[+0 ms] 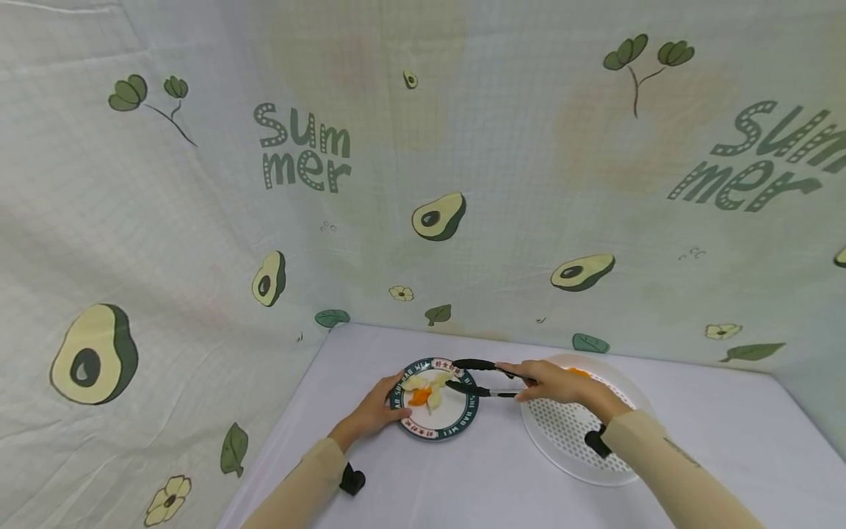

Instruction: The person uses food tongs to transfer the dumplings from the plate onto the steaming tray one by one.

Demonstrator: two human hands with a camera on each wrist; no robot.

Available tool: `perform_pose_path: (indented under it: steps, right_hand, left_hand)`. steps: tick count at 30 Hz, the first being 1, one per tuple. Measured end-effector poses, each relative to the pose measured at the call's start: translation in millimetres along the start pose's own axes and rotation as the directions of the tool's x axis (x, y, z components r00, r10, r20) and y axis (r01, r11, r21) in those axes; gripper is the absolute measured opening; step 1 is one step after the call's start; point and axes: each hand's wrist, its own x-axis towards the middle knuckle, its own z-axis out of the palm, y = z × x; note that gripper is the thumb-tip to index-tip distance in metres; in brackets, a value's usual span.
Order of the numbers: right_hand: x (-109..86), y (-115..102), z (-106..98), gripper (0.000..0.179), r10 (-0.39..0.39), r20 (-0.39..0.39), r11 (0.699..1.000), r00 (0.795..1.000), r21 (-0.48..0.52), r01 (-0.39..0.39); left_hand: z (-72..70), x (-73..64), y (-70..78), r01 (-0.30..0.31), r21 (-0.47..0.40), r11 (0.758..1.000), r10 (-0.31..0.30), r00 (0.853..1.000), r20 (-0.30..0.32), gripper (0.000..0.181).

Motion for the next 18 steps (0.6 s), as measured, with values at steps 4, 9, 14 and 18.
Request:
perform_pose_path:
  steps: [4,9,14,18]
  right_hand:
    - [9.5,1.6,2.9,0.069,0.026,0.027,1.000,0.999,-0.008,-0.026]
    - [17.2,2.2,5.6,0.067,0.040,0.041,0.999,0.998,-0.013,-0.039]
    - [23.5,3.2,6.3,0.065,0.042,0.051,0.999,0.998,-0.019,-0.041]
    - [26.9,3.9,7.4,0.064,0.030,0.064,0.999,0.998,-0.022,-0.028]
  left_hand:
    - [-0.2,0.7,-0.8,-0.007,-0.006,1.000,0.007,1.000,0.000,0.085]
    - [-0.2,0.6,-1.2,-0.015,0.000,1.000,0.015,1.000,0.002,0.085]
    - [-1.6,-0.6,0.9,-0.023,-0.005,1.000,0.023,1.000,0.002,0.086]
    - [-2.5,-0.3,0.8,-0.022,0.000,1.000,0.022,1.000,0.007,0.086]
